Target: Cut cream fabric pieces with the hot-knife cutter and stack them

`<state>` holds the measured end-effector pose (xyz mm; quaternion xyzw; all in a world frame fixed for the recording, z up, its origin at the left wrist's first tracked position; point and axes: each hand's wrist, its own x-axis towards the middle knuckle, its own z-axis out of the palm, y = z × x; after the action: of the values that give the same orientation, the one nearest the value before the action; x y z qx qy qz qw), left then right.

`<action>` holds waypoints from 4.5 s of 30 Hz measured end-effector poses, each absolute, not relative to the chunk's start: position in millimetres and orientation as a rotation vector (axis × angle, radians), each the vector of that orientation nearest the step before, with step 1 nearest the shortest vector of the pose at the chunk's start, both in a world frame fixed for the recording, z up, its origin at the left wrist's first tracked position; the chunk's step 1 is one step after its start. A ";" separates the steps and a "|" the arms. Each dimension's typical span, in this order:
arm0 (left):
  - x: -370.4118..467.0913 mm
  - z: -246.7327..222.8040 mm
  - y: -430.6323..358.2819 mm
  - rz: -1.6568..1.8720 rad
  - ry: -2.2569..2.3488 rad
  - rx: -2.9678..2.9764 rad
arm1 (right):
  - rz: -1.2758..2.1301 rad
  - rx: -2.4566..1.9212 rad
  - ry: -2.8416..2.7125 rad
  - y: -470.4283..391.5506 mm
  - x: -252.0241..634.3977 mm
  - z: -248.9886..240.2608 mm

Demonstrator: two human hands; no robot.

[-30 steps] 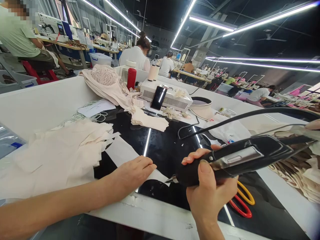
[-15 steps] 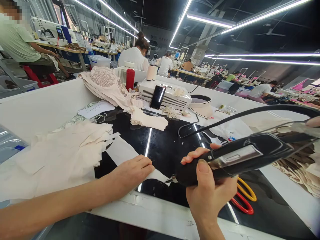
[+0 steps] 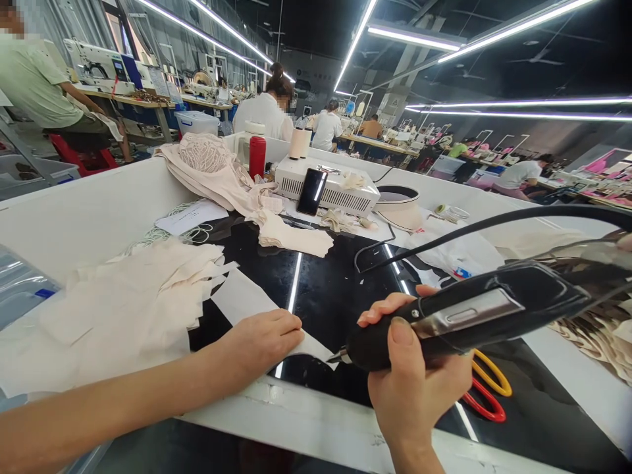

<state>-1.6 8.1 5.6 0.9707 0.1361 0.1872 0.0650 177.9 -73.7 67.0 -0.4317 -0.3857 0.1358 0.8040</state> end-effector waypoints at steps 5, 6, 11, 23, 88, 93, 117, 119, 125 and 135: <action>-0.7 5.5 4.6 0.569 0.409 2.977 | 0.288 -0.921 -0.825 -76.3 175.1 66.6; -0.5 6.2 3.1 0.562 0.417 2.990 | 0.289 -0.917 -0.827 -76.7 174.6 66.3; 3.2 8.5 -6.8 0.510 0.470 3.123 | 0.286 -0.901 -0.836 -77.8 173.1 65.6; 10.7 3.7 -27.1 0.617 0.575 3.234 | 0.295 -0.915 -0.822 -80.6 171.8 65.1; -12.7 2.7 -33.1 0.624 0.606 2.986 | 0.359 -0.870 -0.875 -57.3 161.7 65.4; -11.0 -0.6 -34.2 0.667 0.598 2.986 | 0.376 -0.870 -0.860 -54.3 161.5 69.4; -7.9 -7.2 -34.7 0.785 0.639 2.999 | 0.431 -0.814 -0.847 -28.7 155.6 73.8; -8.0 -7.7 -34.2 0.780 0.643 2.997 | 0.436 -0.811 -0.873 -28.0 155.3 71.8; -8.8 -5.8 -35.9 0.743 0.636 2.965 | 0.418 -0.831 -0.883 -27.6 156.4 69.3; -40.4 13.3 0.8 0.793 0.430 3.005 | 0.467 -0.860 -0.876 -22.3 159.2 63.6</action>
<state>-40.4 0.8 13.3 0.9578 0.1370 0.2526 0.0020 159.2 -22.3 63.6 -0.3996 -0.4073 0.2171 0.7920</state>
